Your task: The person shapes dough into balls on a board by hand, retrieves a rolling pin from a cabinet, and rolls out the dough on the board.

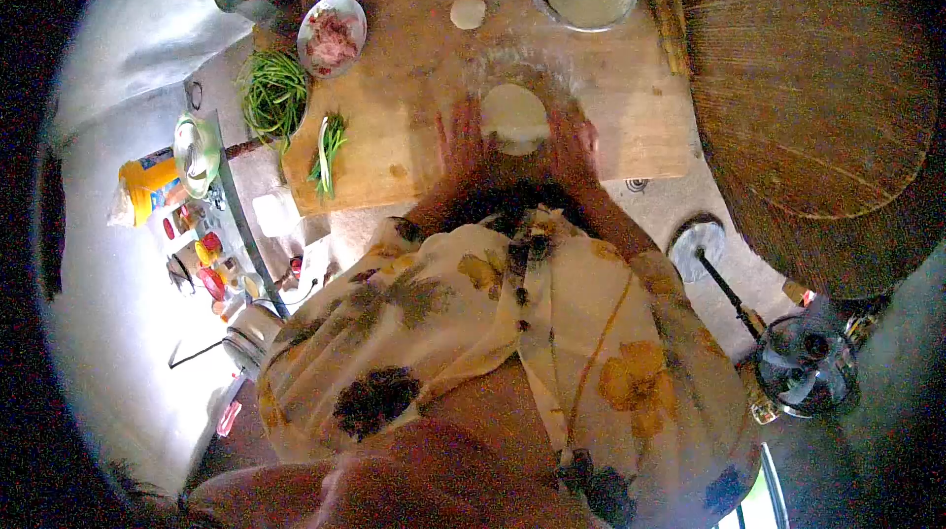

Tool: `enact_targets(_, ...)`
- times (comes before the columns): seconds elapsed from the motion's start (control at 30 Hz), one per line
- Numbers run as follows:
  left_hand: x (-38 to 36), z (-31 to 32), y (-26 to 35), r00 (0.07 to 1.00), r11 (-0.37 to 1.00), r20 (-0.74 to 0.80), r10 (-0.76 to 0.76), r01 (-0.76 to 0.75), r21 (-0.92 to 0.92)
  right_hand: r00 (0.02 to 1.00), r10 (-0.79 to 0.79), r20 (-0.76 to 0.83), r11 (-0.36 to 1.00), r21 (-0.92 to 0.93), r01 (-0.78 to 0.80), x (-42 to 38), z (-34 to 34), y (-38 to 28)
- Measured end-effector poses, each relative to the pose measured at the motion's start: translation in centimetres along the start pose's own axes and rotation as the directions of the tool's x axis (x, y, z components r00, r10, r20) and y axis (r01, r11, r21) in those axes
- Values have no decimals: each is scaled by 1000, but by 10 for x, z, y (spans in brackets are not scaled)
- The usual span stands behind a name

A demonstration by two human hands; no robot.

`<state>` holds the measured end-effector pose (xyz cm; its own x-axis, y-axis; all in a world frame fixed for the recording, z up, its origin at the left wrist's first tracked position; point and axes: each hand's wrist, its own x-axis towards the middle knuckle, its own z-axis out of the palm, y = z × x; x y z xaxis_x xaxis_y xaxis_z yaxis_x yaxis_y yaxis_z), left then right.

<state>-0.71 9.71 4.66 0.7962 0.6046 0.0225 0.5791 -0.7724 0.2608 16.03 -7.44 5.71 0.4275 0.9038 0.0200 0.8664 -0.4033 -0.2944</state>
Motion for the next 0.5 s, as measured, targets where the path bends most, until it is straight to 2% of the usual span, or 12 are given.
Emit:
enact_targets(0.07, 53, -10, -8, 998, 999, -70, 9, -6, 44, 991, 11, 133, 981, -193, 15, 57, 5, 15)
enact_targets(0.13, 104, -22, -14, 985, 998, -171, 23, -12, 65, 996, -86, -16, 988, -132, 84, 112, 4, 33)
enact_targets(0.17, 124, -24, -21, 972, 996, -228, 62, -44, 83, 996, -90, -15, 988, -130, 87, 134, 5, 40)
enact_targets(0.23, 146, -18, -27, 959, 998, -284, 24, -5, 67, 976, -175, -131, 981, -103, 162, 157, 5, 47)
enact_targets(0.3, 140, -13, -25, 939, 999, -344, -5, 22, 45, 991, -112, -72, 989, -105, 104, 146, 6, 41)
enact_targets(0.33, 122, -9, -22, 958, 1000, -287, 4, 3, 23, 999, -52, -15, 993, -110, 50, 143, 6, 36)
enact_targets(0.37, 102, -3, -21, 973, 1000, -231, 17, -17, 3, 992, 38, 124, 998, 36, -43, 130, -8, 23)
enact_targets(0.4, 72, -3, -14, 989, 1000, -146, 19, -19, 6, 996, -85, -23, 992, 92, 87, 95, -4, 22)
enact_targets(0.47, 4, 12, 3, 1000, 1000, -27, 3, -2, 4, 997, 60, 52, 983, 172, -68, 28, 8, 5)
enact_targets(0.5, -17, 22, 7, 1000, 1000, 7, -18, 18, -2, 998, 45, -32, 998, 56, -43, 4, 11, -3)
